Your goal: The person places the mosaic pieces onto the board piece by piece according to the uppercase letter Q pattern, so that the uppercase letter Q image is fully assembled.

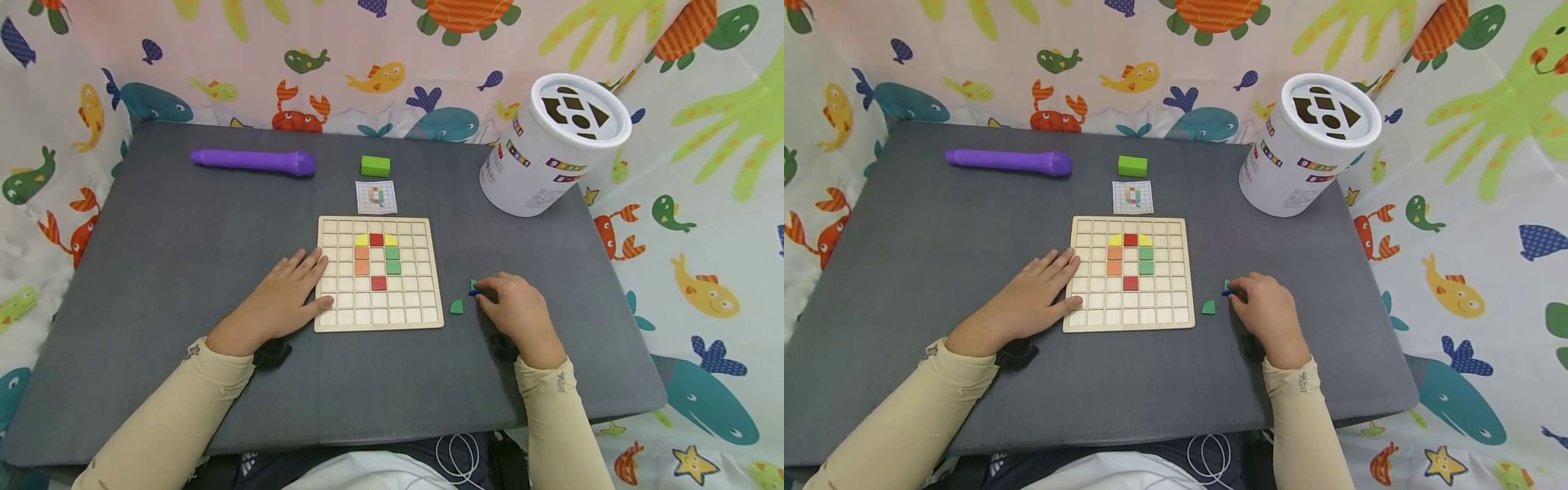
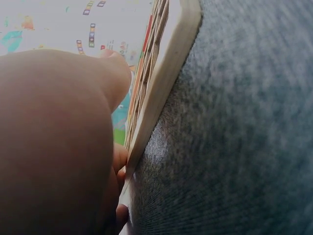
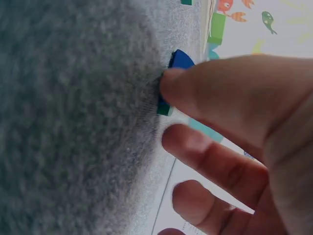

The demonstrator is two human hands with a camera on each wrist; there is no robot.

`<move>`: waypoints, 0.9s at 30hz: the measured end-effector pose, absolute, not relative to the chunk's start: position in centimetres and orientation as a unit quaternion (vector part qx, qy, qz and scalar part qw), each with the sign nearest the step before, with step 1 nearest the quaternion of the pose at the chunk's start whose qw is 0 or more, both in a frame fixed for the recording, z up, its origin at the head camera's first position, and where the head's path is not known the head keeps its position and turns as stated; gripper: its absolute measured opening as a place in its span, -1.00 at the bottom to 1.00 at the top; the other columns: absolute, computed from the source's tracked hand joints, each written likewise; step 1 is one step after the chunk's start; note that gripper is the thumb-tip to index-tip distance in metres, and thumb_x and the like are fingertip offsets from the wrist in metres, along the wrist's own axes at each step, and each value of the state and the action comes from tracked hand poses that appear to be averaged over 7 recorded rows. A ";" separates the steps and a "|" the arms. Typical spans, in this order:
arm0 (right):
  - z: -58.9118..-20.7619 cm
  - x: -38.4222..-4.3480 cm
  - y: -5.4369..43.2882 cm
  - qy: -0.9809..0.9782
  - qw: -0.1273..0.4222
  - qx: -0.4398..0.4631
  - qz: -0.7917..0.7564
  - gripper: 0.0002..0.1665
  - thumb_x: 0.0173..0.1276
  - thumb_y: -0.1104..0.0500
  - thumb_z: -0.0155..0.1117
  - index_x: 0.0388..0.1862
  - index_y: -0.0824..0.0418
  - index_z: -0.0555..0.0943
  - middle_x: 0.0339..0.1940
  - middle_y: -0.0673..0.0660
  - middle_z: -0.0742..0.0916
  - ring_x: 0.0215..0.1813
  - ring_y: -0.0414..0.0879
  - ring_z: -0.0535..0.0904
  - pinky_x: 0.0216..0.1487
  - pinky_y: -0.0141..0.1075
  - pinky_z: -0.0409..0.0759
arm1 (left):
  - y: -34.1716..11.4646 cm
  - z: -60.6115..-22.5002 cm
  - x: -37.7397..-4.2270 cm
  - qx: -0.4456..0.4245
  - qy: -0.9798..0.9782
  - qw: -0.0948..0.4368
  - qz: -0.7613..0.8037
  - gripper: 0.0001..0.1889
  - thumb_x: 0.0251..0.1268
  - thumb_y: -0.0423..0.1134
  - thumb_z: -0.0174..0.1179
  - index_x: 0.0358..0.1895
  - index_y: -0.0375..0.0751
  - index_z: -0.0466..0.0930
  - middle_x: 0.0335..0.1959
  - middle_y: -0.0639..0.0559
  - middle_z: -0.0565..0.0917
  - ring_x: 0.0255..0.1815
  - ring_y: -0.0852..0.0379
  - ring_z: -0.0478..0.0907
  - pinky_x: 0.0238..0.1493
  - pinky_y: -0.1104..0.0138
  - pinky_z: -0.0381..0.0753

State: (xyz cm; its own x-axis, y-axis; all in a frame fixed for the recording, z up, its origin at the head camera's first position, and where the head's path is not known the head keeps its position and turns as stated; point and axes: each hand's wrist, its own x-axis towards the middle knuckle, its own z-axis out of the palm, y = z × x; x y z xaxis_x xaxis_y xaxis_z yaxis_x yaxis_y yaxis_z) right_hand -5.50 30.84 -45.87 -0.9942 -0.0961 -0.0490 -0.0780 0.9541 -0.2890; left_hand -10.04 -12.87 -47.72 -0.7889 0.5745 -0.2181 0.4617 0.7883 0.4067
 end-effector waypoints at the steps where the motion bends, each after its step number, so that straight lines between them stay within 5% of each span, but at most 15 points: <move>1: -45.9 -5.5 30.8 0.988 0.028 -0.047 -0.143 -0.74 0.44 0.16 0.52 0.06 0.19 0.85 0.03 0.19 0.80 0.09 0.20 0.71 0.08 0.18 0.67 | -12.9 -47.8 -10.0 0.278 0.931 0.168 0.168 -0.11 0.70 0.29 -0.08 0.77 -0.20 -0.11 0.78 -0.11 -0.13 0.76 -0.23 -0.24 0.68 -0.13 -0.23; 16: -45.9 -5.6 30.7 0.990 0.005 -0.052 -0.129 -0.78 0.52 0.04 0.44 -0.12 0.13 0.89 -0.06 0.13 0.84 0.02 0.17 0.75 0.00 0.19 0.70 | -12.8 -48.1 -10.0 0.281 0.931 0.157 0.175 -0.09 0.69 0.34 -0.13 0.77 -0.21 -0.09 0.78 -0.13 -0.12 0.76 -0.24 -0.23 0.68 -0.14 -0.22; 23: -45.9 -5.6 30.3 0.993 -0.026 -0.026 -0.115 -0.76 0.49 -0.03 0.47 -0.34 0.04 0.87 -0.30 0.08 0.82 -0.37 0.03 0.68 -0.44 0.03 0.62 | -13.0 -48.6 -10.2 0.286 0.931 0.145 0.175 -0.09 0.68 0.36 -0.15 0.77 -0.20 -0.07 0.78 -0.13 -0.10 0.76 -0.25 -0.20 0.68 -0.15 -0.19; 27: -45.8 -5.6 30.0 0.994 -0.014 -0.012 -0.111 -0.83 0.43 0.00 0.53 -0.33 0.03 0.85 -0.34 0.05 0.81 -0.38 0.01 0.67 -0.43 0.01 0.63 | -13.0 -48.7 -10.2 0.284 0.931 0.149 0.173 -0.11 0.70 0.30 -0.08 0.77 -0.20 -0.08 0.78 -0.13 -0.10 0.76 -0.25 -0.20 0.68 -0.15 -0.20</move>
State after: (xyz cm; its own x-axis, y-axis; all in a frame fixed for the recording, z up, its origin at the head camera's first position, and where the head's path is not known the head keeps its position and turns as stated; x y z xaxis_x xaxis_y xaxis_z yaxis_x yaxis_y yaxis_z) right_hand -5.64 29.97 -45.82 -0.9993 -0.0208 0.0311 -0.0271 0.9752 -0.2198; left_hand -10.20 -12.99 -48.66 -0.7947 0.5799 -0.1794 0.4771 0.7794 0.4060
